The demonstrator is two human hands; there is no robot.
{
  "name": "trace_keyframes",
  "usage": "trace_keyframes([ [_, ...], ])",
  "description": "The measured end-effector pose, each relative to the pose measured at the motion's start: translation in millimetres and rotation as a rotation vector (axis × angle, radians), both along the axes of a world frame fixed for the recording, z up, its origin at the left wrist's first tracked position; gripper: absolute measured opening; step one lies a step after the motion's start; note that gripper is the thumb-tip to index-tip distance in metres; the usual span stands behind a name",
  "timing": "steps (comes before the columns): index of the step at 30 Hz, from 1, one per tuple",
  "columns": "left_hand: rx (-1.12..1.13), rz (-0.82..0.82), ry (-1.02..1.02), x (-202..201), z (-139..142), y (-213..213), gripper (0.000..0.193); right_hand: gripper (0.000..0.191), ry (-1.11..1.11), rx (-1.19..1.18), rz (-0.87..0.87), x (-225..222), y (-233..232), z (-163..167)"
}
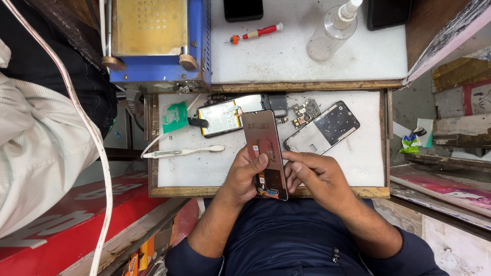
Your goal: The person uses a green plastic pry tool to separate the screen assembly from the phone chassis, then removes the screen and sets it aside. The person then handles the phone's internal components, including the battery and motherboard, and places them on the workbench.
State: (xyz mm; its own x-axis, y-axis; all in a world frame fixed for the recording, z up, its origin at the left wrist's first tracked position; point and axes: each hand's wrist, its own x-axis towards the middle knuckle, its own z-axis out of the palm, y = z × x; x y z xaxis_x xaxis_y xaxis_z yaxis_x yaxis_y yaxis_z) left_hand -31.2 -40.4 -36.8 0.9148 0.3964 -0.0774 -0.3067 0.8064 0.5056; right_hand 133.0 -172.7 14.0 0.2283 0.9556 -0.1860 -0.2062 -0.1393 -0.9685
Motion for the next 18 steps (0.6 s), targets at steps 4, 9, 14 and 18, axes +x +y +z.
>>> trace_keyframes([
  [4, -0.071, -0.034, -0.042, 0, 0, 1, 0.036, 0.034, -0.104, -0.085, -0.001, -3, -3, 3],
  [9, -0.102, -0.038, -0.042, 1, -3, 0, 0.036, 0.031, -0.192, -0.138, -0.036, -9, 3, 10],
  [14, -0.042, -0.028, 0.018, 2, -1, -2, 0.038, 0.034, -0.264, -0.062, -0.069, -3, 10, 13],
  [18, 0.076, -0.025, 0.048, 2, 4, -3, 0.038, 0.034, -0.271, -0.096, -0.097, 2, 11, 14],
])
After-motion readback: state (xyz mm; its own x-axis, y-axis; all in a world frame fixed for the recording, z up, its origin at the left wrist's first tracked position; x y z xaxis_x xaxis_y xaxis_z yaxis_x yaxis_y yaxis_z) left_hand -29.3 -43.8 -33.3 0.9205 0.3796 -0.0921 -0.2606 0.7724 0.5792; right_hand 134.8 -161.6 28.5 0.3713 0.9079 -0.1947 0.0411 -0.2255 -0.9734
